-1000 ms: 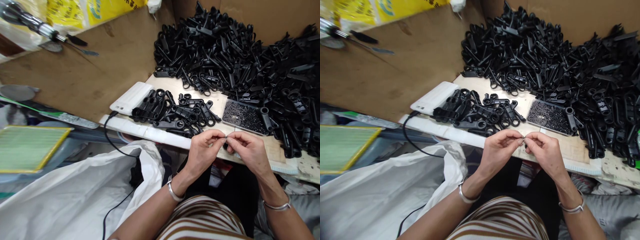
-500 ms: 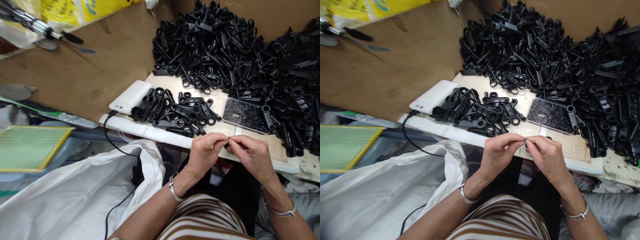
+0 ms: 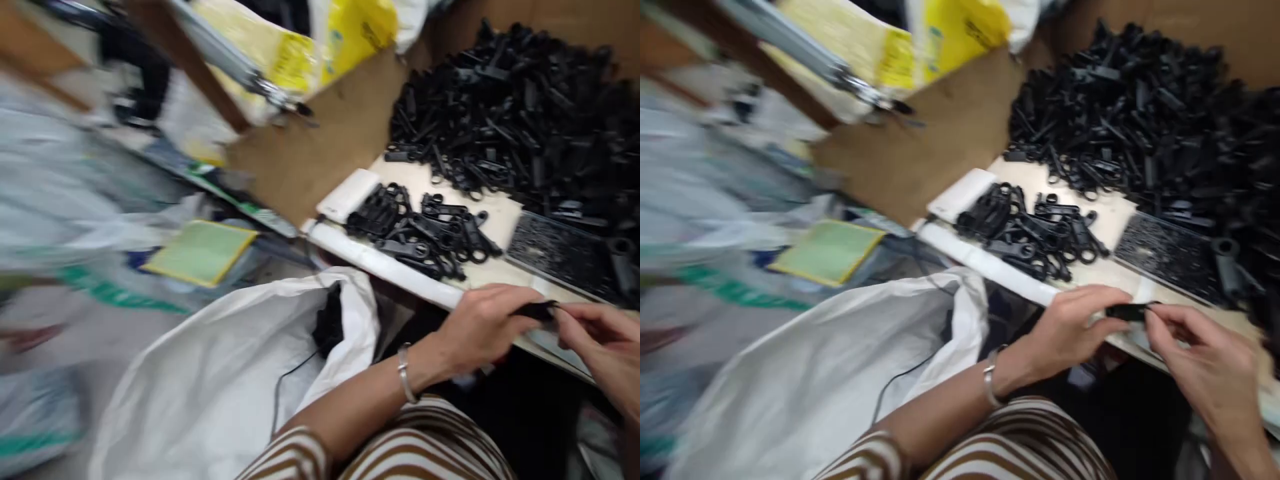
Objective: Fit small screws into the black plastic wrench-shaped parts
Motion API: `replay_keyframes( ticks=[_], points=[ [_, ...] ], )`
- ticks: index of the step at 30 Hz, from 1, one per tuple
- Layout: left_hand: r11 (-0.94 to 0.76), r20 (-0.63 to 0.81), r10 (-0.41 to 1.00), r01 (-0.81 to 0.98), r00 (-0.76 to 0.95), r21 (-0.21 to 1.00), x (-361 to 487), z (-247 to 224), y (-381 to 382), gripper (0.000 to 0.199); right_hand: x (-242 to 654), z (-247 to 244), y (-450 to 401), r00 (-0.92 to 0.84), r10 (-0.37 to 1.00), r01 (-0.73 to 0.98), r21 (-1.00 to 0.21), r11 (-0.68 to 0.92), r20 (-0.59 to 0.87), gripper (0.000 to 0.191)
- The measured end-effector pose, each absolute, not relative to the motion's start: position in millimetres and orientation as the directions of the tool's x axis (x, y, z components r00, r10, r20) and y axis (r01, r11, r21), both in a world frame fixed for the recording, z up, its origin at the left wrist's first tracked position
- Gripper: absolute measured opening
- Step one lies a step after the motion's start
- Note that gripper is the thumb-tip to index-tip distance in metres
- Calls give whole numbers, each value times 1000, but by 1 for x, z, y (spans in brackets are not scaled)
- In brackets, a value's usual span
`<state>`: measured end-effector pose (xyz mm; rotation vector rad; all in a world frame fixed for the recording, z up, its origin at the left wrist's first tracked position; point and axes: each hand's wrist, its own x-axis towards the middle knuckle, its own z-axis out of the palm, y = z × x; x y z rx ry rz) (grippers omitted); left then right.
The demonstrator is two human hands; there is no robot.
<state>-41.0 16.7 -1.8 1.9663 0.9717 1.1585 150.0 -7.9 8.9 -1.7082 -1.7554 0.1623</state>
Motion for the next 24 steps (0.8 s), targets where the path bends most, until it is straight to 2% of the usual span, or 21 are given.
replay_keyframes(
  ticks=[3, 6, 11, 18, 24],
  points=[
    [-630, 470, 764, 352, 443, 692, -44, -11, 19, 37, 154, 19, -11, 24, 939, 849, -503, 161, 343, 20],
    [-635, 431, 761, 423, 484, 646, -38, -18, 21, 37, 163, 16, -15, -20, 947, 868, -465, 175, 319, 15],
    [-597, 380, 791, 472, 479, 648, -32, -18, 18, 34, 166, 9, -20, -91, 941, 883, -411, 228, 325, 13],
    [-600, 407, 791, 451, 457, 661, -31, -21, 15, 31, 167, 9, -17, -144, 933, 891, -368, 267, 330, 13],
    [-609, 419, 782, 418, 462, 675, -30, -20, 13, 29, 166, 10, -15, -272, 921, 913, -226, 338, 281, 15]
  ],
)
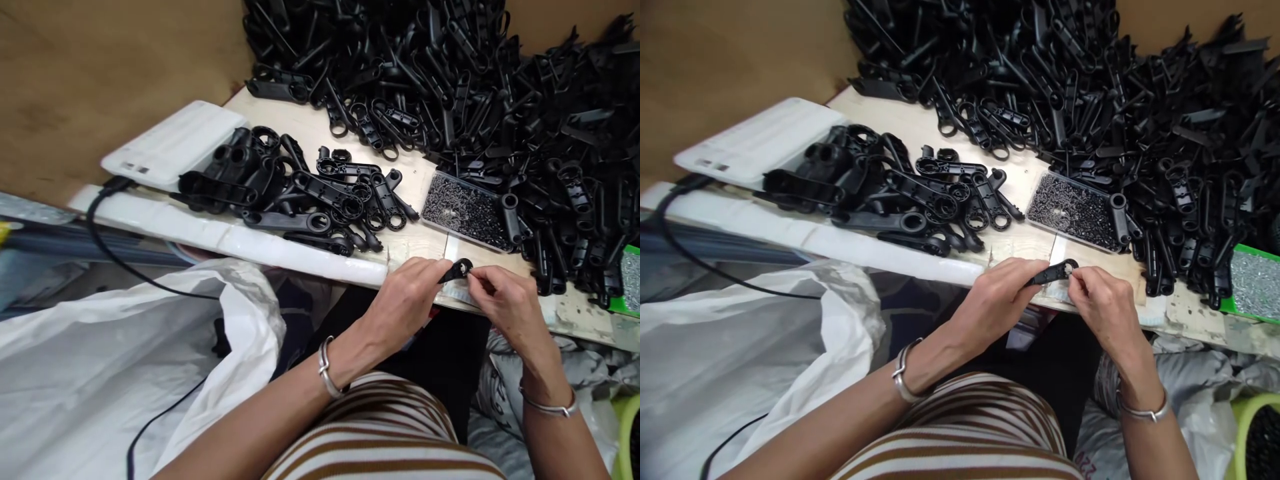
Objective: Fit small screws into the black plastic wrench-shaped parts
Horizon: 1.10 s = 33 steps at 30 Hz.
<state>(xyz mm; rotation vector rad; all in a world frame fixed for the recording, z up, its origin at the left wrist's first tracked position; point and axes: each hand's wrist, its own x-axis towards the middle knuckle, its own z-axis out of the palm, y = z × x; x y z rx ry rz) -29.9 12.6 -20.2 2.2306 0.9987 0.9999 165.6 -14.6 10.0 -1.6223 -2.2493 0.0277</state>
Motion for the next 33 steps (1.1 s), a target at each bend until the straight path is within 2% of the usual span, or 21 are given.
replay_keyframes(
  ticks=[5, 11, 15, 17, 19, 22, 25, 27, 33],
  points=[
    [-614, 429, 778, 410, 459, 675, -31, -20, 13, 26, 159, 10, -12, -315, 926, 927, -143, 347, 208, 16],
    [-606, 423, 784, 414, 454, 679, -31, -22, 12, 25, 151, 16, -13, -339, 931, 941, 20, 339, 135, 17],
    [-611, 446, 786, 422, 429, 670, -30, -25, 12, 27, 143, 23, -11, -326, 945, 941, 101, 323, 21, 20],
    [-615, 462, 785, 423, 413, 666, -29, -25, 11, 28, 141, 27, -9, -302, 953, 952, 42, 303, -36, 20],
    [-616, 469, 784, 420, 406, 666, -29, -25, 11, 27, 143, 31, -5, -246, 966, 965, -109, 237, -75, 21],
    [-609, 454, 788, 417, 417, 675, -29, -25, 12, 25, 150, 34, 1, -129, 976, 921, -385, 54, -172, 26],
    [-590, 426, 799, 417, 424, 692, -30, -25, 12, 24, 157, 31, 5, -79, 955, 840, -535, -92, -288, 30],
    [-583, 417, 802, 412, 427, 700, -31, -26, 12, 24, 158, 30, 5, -75, 953, 829, -550, -103, -293, 28],
    [-587, 423, 796, 384, 432, 712, -30, -28, 12, 21, 143, 34, -2, -10, 989, 901, -430, -56, -151, 28]
  ],
)
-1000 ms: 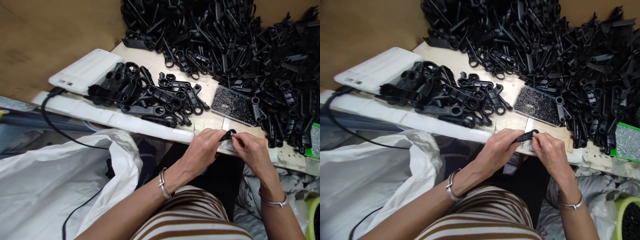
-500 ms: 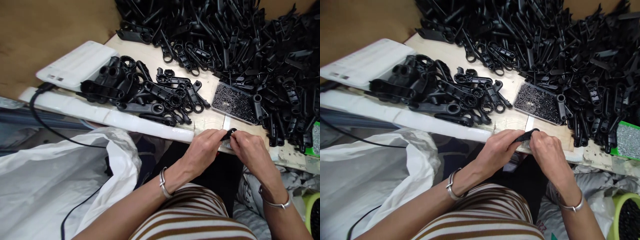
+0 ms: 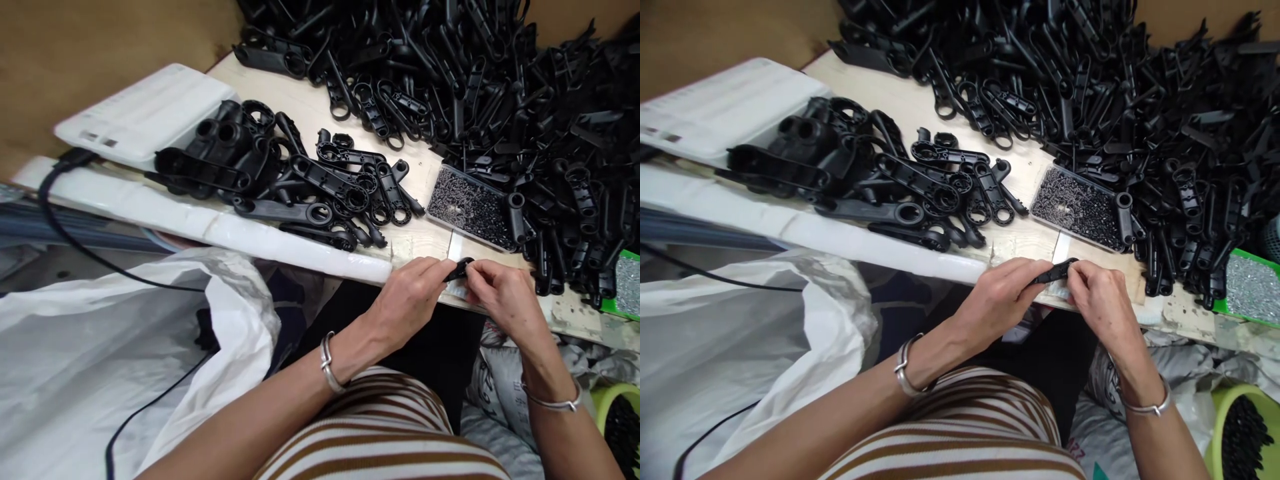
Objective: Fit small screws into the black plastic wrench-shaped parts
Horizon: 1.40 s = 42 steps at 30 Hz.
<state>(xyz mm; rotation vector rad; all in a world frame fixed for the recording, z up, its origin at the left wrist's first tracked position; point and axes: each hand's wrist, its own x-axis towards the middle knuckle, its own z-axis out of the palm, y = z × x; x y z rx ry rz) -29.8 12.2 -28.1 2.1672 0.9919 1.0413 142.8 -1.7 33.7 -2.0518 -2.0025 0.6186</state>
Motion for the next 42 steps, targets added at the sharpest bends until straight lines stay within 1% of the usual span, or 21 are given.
replay_keyframes(
  ticks=[5, 11, 14, 19, 23, 25, 26, 27, 29, 31, 32, 33, 35, 36, 37, 38, 39, 40, 41, 42],
  points=[
    [-581, 412, 797, 373, 443, 724, -30, -27, 13, 19, 140, 34, -2, 71, 979, 877, -456, -153, -191, 29],
    [-572, 411, 803, 366, 431, 734, -30, -27, 13, 18, 139, 33, -3, 39, 992, 899, -428, -87, -121, 29],
    [-578, 417, 799, 364, 433, 730, -30, -28, 13, 17, 137, 32, -4, 49, 994, 894, -439, -89, -102, 28],
    [-588, 429, 792, 352, 434, 728, -30, -28, 13, 17, 141, 32, -4, 54, 984, 884, -451, -127, -171, 30],
    [-592, 435, 790, 354, 431, 724, -30, -27, 13, 16, 145, 33, 0, -7, 980, 913, -400, -75, -200, 29],
    [-597, 439, 787, 358, 432, 718, -30, -28, 13, 16, 145, 33, 1, -48, 983, 943, -332, -14, -177, 30],
    [-602, 446, 785, 360, 431, 713, -30, -28, 13, 16, 143, 33, 1, -71, 985, 961, -277, 25, -158, 30],
    [-608, 455, 781, 360, 428, 707, -30, -28, 13, 16, 140, 32, 1, -90, 986, 978, -201, 61, -139, 29],
    [-621, 476, 775, 361, 416, 696, -30, -29, 13, 15, 131, 32, -2, -114, 986, 993, -11, 113, -123, 23],
    [-631, 498, 769, 355, 400, 690, -31, -30, 12, 15, 116, 34, -5, -115, 982, 974, 176, 141, -148, 18],
    [-633, 505, 768, 352, 393, 689, -31, -30, 12, 16, 109, 35, -6, -110, 980, 958, 245, 149, -164, 20],
    [-634, 509, 768, 348, 389, 691, -32, -30, 12, 16, 103, 37, -6, -107, 979, 944, 292, 156, -176, 22],
    [-634, 512, 767, 340, 386, 694, -32, -31, 12, 18, 96, 39, -5, -100, 978, 934, 322, 156, -182, 25],
    [-635, 514, 767, 339, 384, 694, -32, -31, 12, 18, 97, 39, -4, -94, 979, 943, 299, 145, -180, 25],
    [-636, 520, 767, 339, 377, 693, -32, -31, 13, 18, 101, 38, -3, -84, 981, 963, 240, 125, -175, 23],
    [-637, 527, 767, 338, 365, 693, -31, -31, 13, 18, 108, 35, -2, -66, 982, 987, 134, 90, -175, 21],
    [-636, 535, 769, 336, 350, 694, -31, -32, 13, 18, 117, 32, -2, -41, 983, 999, -20, 38, -177, 19],
    [-635, 543, 770, 330, 334, 698, -30, -32, 12, 18, 127, 28, -4, -4, 985, 976, -216, -35, -174, 19],
    [-632, 548, 774, 319, 318, 707, -29, -32, 12, 19, 136, 23, -7, 45, 983, 896, -427, -118, -175, 18],
    [-626, 550, 778, 305, 304, 717, -29, -32, 11, 20, 144, 18, -11, 119, 980, 769, -609, -193, -160, 17]
  ],
)
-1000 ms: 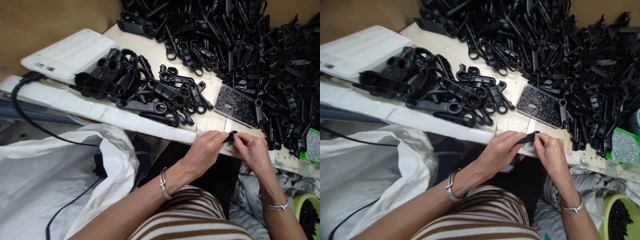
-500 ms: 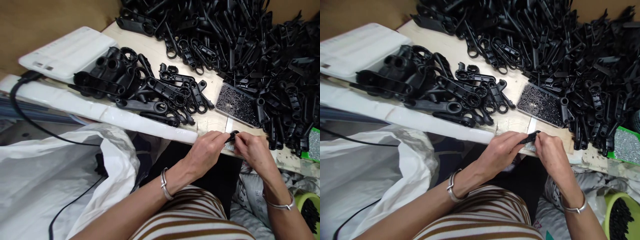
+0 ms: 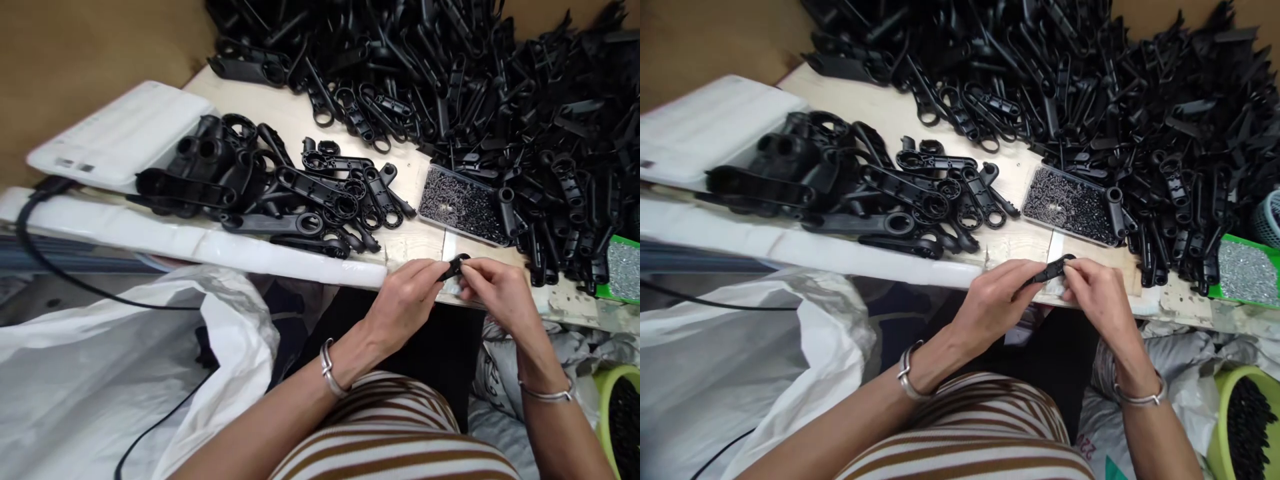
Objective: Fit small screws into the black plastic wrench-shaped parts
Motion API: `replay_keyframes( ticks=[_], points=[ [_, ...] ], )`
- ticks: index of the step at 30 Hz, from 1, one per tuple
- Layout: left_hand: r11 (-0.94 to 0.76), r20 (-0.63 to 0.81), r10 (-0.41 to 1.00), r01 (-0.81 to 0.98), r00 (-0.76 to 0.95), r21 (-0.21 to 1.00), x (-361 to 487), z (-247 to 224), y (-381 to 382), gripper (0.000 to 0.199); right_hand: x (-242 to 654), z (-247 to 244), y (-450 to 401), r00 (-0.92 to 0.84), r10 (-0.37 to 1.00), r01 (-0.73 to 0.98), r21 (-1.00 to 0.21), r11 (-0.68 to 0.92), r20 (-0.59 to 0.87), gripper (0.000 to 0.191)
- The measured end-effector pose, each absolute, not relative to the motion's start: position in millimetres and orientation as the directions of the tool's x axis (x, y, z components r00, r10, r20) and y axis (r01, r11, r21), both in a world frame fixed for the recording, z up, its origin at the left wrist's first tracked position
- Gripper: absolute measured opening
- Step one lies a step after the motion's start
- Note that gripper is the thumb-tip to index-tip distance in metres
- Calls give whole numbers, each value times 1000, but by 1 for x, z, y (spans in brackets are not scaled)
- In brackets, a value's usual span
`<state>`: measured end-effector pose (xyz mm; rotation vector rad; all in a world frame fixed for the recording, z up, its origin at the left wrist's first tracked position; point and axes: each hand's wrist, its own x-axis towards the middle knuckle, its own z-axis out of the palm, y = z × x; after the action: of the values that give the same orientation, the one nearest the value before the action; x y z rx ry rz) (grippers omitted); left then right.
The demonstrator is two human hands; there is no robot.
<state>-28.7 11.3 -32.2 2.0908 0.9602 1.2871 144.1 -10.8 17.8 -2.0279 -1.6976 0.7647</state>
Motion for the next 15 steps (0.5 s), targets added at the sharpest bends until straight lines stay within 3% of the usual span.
replay_keyframes(
  ticks=[2, 5, 7, 10, 15],
  points=[
    [-614, 550, 788, 282, 278, 737, -28, -31, 9, 23, 154, 9, -21, 294, 946, 478, -836, -268, -136, 32],
    [-613, 563, 790, 285, 243, 737, -26, -27, 4, 23, 149, 4, -34, 407, 894, 118, -959, -256, -189, 62],
    [-634, 593, 773, 306, 226, 710, -25, -25, 1, 22, 139, 4, -37, 363, 901, -69, -971, -229, -239, 71],
    [-670, 637, 739, 339, 221, 660, -23, -22, -4, 19, 126, 6, -34, 319, 910, -244, -951, -192, -266, 66],
    [-705, 677, 701, 362, 223, 610, -23, -21, -9, 20, 118, 3, -26, 371, 882, -322, -931, -172, -291, 51]
  ],
)
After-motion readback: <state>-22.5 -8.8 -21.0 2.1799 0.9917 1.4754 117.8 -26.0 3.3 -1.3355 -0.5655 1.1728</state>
